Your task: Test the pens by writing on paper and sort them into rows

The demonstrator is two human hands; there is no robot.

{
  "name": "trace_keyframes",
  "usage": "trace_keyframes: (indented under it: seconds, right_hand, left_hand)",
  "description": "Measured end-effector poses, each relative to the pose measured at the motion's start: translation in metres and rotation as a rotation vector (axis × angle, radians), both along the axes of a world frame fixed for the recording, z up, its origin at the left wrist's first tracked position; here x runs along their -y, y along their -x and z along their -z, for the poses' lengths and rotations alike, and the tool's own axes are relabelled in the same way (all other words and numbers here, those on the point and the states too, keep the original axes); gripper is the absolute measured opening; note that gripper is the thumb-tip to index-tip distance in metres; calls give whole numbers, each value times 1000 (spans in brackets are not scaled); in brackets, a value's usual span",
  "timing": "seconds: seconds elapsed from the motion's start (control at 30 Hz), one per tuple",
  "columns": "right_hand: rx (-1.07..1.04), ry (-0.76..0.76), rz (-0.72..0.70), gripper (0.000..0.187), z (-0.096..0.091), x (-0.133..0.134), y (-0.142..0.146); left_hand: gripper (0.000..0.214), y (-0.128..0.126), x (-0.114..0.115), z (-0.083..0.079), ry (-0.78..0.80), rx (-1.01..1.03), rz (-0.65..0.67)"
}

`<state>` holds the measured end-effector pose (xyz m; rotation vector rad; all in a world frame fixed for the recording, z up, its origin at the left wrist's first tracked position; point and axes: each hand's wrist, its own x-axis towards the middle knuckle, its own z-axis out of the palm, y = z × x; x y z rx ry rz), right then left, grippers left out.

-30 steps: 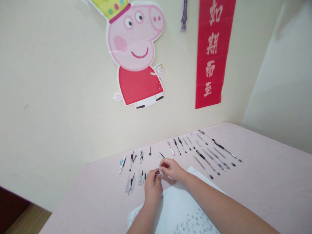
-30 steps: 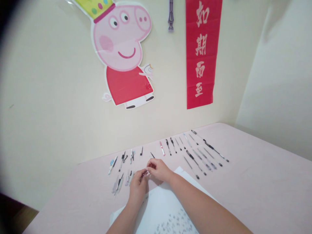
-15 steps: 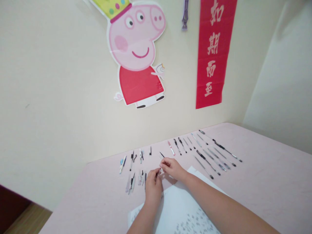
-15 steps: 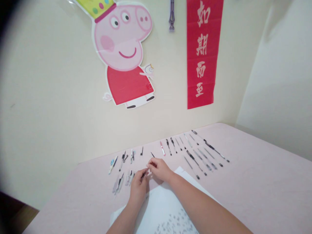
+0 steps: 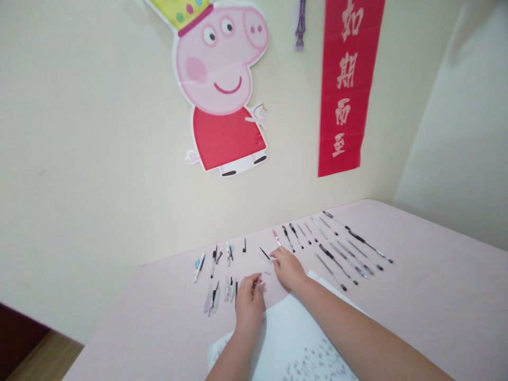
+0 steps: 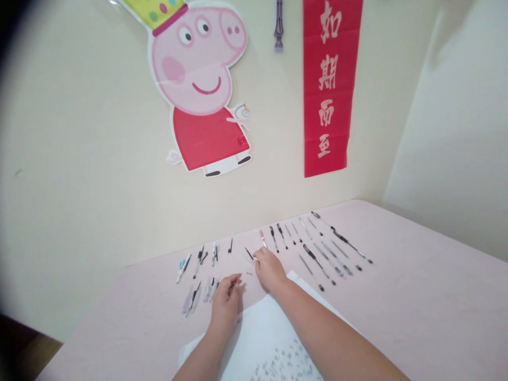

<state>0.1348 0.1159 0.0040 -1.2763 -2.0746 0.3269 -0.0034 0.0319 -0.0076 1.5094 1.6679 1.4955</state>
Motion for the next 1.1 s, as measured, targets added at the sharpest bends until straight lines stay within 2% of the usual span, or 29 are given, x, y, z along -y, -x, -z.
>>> trace_keyframes:
  seconds: [0.13, 0.23, 0.5, 0.63, 0.87, 1.1]
  right_hand:
    - [103, -63, -104, 33, 0, 0, 2]
    - [156, -83, -131, 34, 1, 0, 4]
    - [215, -50, -66, 25, -1, 1, 2]
    - [266, -36, 25, 22, -5, 2, 4]
    - [233, 114, 79, 28, -7, -1, 10]
    - [127, 139, 104, 25, -4, -4, 7]
  left_hand:
    - [20, -1, 1, -2, -7, -12, 6]
    - [21, -1, 1, -2, -3, -15, 10]
    - [20, -1, 0, 0, -7, -5, 1]
    - [20, -1, 1, -2, -3, -12, 5]
    - [22, -1, 1, -3, 2, -22, 14]
    - [24, -2, 1, -6, -11, -58, -23]
